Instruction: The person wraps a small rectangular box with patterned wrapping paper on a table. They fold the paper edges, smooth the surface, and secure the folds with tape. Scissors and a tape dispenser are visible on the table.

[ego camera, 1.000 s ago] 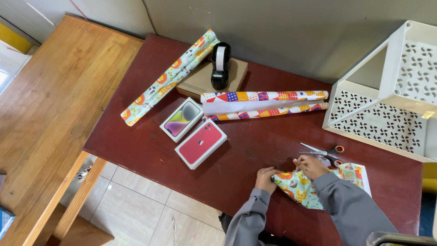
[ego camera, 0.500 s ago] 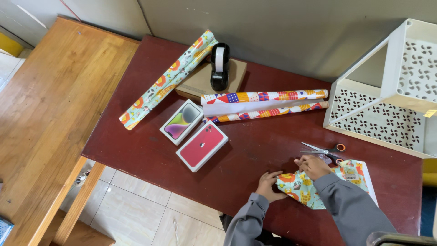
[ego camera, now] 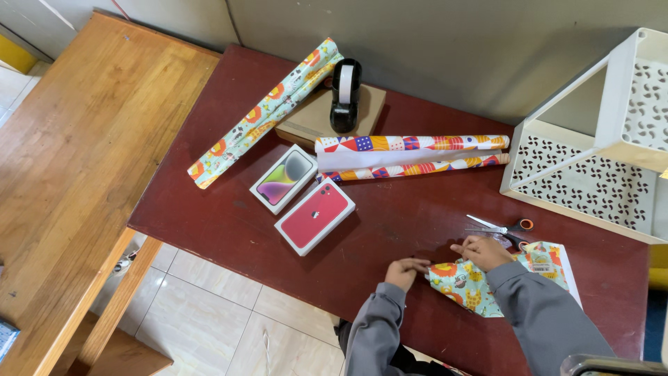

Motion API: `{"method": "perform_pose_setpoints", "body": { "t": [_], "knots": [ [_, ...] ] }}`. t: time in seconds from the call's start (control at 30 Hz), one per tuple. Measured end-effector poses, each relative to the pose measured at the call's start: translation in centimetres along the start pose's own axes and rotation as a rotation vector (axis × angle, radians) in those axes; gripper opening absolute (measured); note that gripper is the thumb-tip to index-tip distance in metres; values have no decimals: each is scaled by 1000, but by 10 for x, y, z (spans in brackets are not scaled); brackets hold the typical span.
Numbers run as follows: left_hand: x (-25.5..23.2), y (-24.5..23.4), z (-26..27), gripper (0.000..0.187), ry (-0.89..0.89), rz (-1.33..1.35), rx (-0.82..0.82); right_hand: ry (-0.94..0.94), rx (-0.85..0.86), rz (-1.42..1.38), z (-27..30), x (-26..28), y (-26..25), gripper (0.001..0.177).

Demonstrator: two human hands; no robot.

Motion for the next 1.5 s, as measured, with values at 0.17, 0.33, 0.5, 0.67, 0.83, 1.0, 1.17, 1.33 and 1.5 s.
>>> {"method": "perform_pose_setpoints", "body": {
  "t": [0.17, 0.33, 0.5, 0.67, 0.83, 1.0, 1.17, 1.33, 1.5],
  "knots": [
    [-39, 47, -36, 43, -359, -625, 58, 2, -29, -26, -5, -7, 3, 57],
    [-56, 74, -45, 70, -525, -782, 221, -57, -23, -55, -8, -15, 4, 61],
    [-46, 67, -43, 72, -403, -791, 160, -63, -37, -8, -8, -13, 3, 62],
    [-59, 71, -32, 68, -292, -847, 123, -95, -37, 99, -3, -1, -2, 67],
    [-72, 69, -29, 57, -453, -658, 165, -94, -70, 101, 4, 9, -6, 64],
    [-72, 71, -33, 52, -441, -618, 165, -59, -92, 102, 8, 13, -9, 60],
    [-59, 63, -12, 47, -369, -425, 14, -86, -127, 67, 13, 20, -14, 56],
    [-45, 55, 0, 36, -272, -402, -79, -14, -103, 71, 17, 25, -17, 56],
    [-16, 57, -3, 34, -313, -74, -16, -16, -99, 55, 19, 29, -17, 57]
  ]
}}
Point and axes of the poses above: each hand's wrist, its own z-axis away from the middle knuckle, its own y-axis out of the palm, x = y × z, the point moved 5 cm from there along -z, towards the middle knuckle, and after that the axes turned 7 degrees about x, right-handed, at the moved point
